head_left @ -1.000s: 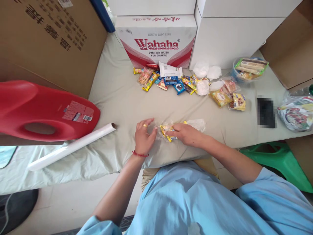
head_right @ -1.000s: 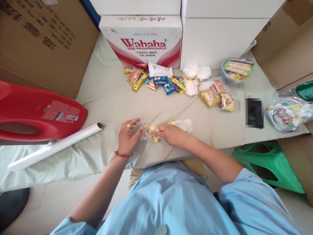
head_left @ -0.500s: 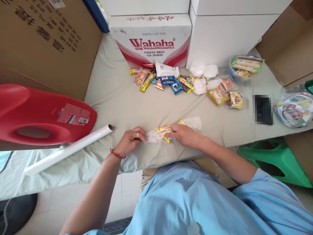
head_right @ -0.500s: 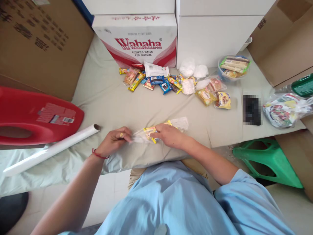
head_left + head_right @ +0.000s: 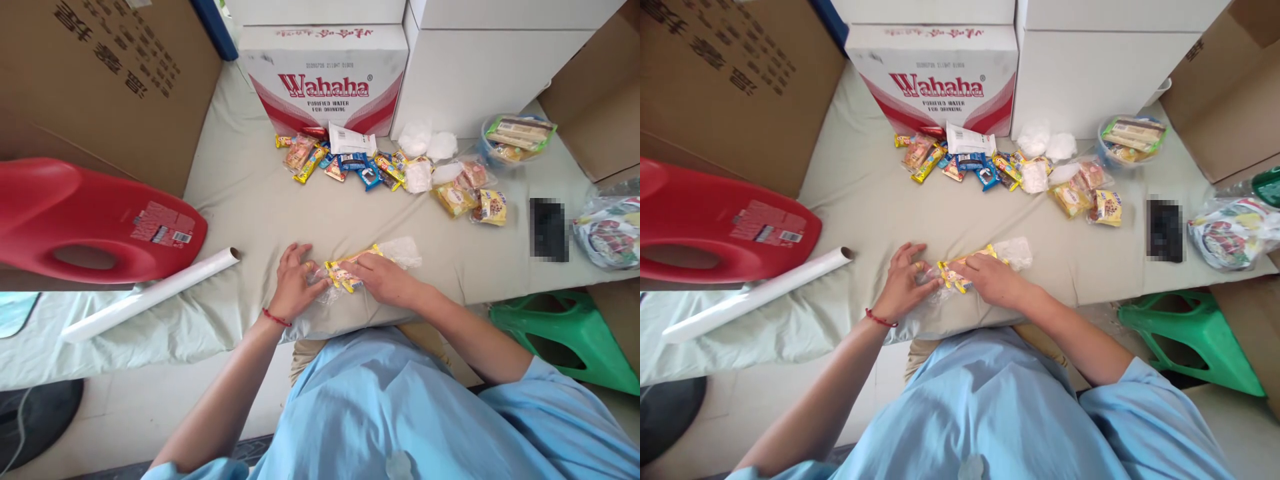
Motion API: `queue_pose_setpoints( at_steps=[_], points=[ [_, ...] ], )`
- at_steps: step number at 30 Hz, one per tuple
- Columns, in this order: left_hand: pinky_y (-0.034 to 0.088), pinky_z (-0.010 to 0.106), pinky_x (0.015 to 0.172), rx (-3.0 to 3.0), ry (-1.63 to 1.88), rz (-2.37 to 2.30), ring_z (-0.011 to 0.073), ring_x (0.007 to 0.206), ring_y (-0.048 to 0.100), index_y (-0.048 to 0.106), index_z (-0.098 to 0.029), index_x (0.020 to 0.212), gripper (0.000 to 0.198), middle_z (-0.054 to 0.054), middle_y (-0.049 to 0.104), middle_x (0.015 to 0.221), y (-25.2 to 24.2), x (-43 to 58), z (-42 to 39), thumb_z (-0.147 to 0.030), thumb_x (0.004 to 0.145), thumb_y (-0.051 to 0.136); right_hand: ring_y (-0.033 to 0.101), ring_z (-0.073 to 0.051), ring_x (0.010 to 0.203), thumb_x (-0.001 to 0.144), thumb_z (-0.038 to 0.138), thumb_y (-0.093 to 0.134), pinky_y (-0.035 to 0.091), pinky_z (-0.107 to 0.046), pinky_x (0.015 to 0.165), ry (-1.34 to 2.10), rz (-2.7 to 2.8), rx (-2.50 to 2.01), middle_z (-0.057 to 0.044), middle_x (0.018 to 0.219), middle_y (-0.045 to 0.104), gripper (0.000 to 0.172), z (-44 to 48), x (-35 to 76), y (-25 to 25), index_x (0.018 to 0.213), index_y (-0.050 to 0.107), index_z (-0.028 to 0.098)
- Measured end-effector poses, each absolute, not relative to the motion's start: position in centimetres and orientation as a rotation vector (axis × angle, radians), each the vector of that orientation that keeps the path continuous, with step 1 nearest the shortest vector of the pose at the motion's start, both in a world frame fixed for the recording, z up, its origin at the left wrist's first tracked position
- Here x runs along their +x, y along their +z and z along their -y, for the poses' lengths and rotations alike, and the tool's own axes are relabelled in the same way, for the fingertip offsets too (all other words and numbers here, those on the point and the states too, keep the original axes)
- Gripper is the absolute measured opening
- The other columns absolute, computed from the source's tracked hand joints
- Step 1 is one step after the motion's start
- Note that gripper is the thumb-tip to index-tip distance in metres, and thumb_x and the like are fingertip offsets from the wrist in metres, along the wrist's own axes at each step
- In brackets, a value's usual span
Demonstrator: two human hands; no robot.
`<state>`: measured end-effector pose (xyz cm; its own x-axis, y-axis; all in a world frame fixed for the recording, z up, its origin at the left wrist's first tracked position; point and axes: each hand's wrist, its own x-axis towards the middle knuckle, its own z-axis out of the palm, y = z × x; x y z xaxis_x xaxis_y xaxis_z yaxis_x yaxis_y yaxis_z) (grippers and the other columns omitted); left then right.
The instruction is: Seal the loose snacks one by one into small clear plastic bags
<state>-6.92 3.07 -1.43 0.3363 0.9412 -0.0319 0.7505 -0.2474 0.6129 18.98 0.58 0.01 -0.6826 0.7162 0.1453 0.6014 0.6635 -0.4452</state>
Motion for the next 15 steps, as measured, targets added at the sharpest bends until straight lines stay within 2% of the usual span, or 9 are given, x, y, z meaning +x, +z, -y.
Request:
queue_pose_setpoints(
  at_steps=[1, 3, 5, 7, 8, 9, 11, 13, 15],
  points=[
    [0.030, 0.058, 0.122, 2.056, 0.481, -1.470, 0.0397, 0.150, 0.029, 0.068, -0.020, 0.075, 0.025, 0.012, 0.053, 0.149, -1.2, -7.0, -2.6, -0.043, 0.077, 0.076, 0.055, -0.025, 0.099, 0.098, 0.007, 0.046, 0.047, -0.038, 0.089, 0.521, 2.594, -1.033, -0.011, 0.102, 0.063, 0.042, -0.5, 19.0, 0.2, 0.135, 0.063, 0.017],
    [0.040, 0.053, 0.115, 1.972, 0.543, -1.470, 0.0350, 0.136, 0.048, 0.067, -0.020, 0.074, 0.024, 0.012, 0.062, 0.137, -0.5, -7.2, -1.5, -0.043, 0.078, 0.073, 0.053, -0.025, 0.095, 0.100, 0.013, 0.049, 0.047, -0.039, 0.090, 0.510, 2.633, -1.001, -0.011, 0.096, 0.062, 0.035, -0.2, 19.2, 0.6, 0.130, 0.067, 0.015],
    [0.053, 0.042, 0.094, 1.785, 0.598, -1.505, 0.0258, 0.101, 0.066, 0.066, -0.021, 0.076, 0.024, 0.009, 0.071, 0.106, 0.3, -7.0, -0.6, -0.044, 0.080, 0.071, 0.051, -0.026, 0.095, 0.101, 0.015, 0.051, 0.046, -0.040, 0.091, 0.506, 2.654, -0.998, -0.012, 0.097, 0.063, 0.035, 0.1, 19.4, 1.0, 0.132, 0.067, 0.014],
    [0.052, 0.031, 0.067, 1.517, 0.640, -1.529, 0.0173, 0.068, 0.062, 0.062, -0.021, 0.076, 0.026, 0.001, 0.066, 0.076, 1.2, -6.2, 0.0, -0.046, 0.080, 0.072, 0.049, -0.026, 0.095, 0.101, 0.016, 0.052, 0.046, -0.041, 0.091, 0.503, 2.666, -1.012, -0.012, 0.098, 0.064, 0.037, 0.4, 19.5, 1.3, 0.136, 0.064, 0.014],
    [0.049, 0.028, 0.059, 1.383, 0.666, -1.520, 0.0150, 0.059, 0.058, 0.060, -0.021, 0.076, 0.028, -0.002, 0.062, 0.068, 1.6, -5.5, 0.2, -0.046, 0.079, 0.073, 0.049, -0.026, 0.096, 0.101, 0.017, 0.052, 0.046, -0.041, 0.091, 0.500, 2.671, -1.017, -0.012, 0.098, 0.064, 0.038, 0.6, 19.5, 1.3, 0.138, 0.064, 0.015],
    [0.046, 0.026, 0.055, 1.259, 0.700, -1.495, 0.0137, 0.055, 0.057, 0.059, -0.021, 0.076, 0.029, -0.003, 0.060, 0.064, 1.9, -4.7, 0.3, -0.046, 0.077, 0.075, 0.049, -0.026, 0.096, 0.101, 0.017, 0.052, 0.047, -0.041, 0.091, 0.493, 2.674, -1.024, -0.012, 0.099, 0.064, 0.039, 0.7, 19.5, 1.3, 0.139, 0.063, 0.015],
    [0.049, 0.026, 0.058, 1.078, 0.779, -1.411, 0.0135, 0.055, 0.060, 0.060, -0.021, 0.079, 0.030, -0.003, 0.063, 0.065, 2.2, -2.8, 0.1, -0.045, 0.075, 0.078, 0.049, -0.027, 0.096, 0.102, 0.016, 0.052, 0.048, -0.042, 0.091, 0.485, 2.675, -1.039, -0.012, 0.099, 0.064, 0.039, 1.0, 19.4, 1.1, 0.139, 0.062, 0.014],
    [0.055, 0.030, 0.066, 0.995, 0.828, -1.357, 0.0154, 0.061, 0.066, 0.064, -0.020, 0.086, 0.026, 0.000, 0.068, 0.073, 2.1, -1.0, -0.4, -0.043, 0.078, 0.074, 0.050, -0.027, 0.098, 0.102, 0.016, 0.051, 0.049, -0.043, 0.091, 0.496, 2.660, -1.070, -0.013, 0.099, 0.064, 0.036, 1.2, 19.2, 0.8, 0.135, 0.064, 0.013],
    [0.059, 0.035, 0.079, 1.124, 0.832, -1.352, 0.0187, 0.076, 0.071, 0.069, -0.019, 0.094, 0.020, 0.005, 0.072, 0.088, 1.7, 0.4, -0.6, -0.037, 0.085, 0.064, 0.052, -0.028, 0.103, 0.101, 0.014, 0.050, 0.050, -0.046, 0.094, 0.532, 2.613, -1.093, -0.014, 0.103, 0.065, 0.034, 1.4, 19.1, 0.7, 0.131, 0.066, 0.013]
  ],
)
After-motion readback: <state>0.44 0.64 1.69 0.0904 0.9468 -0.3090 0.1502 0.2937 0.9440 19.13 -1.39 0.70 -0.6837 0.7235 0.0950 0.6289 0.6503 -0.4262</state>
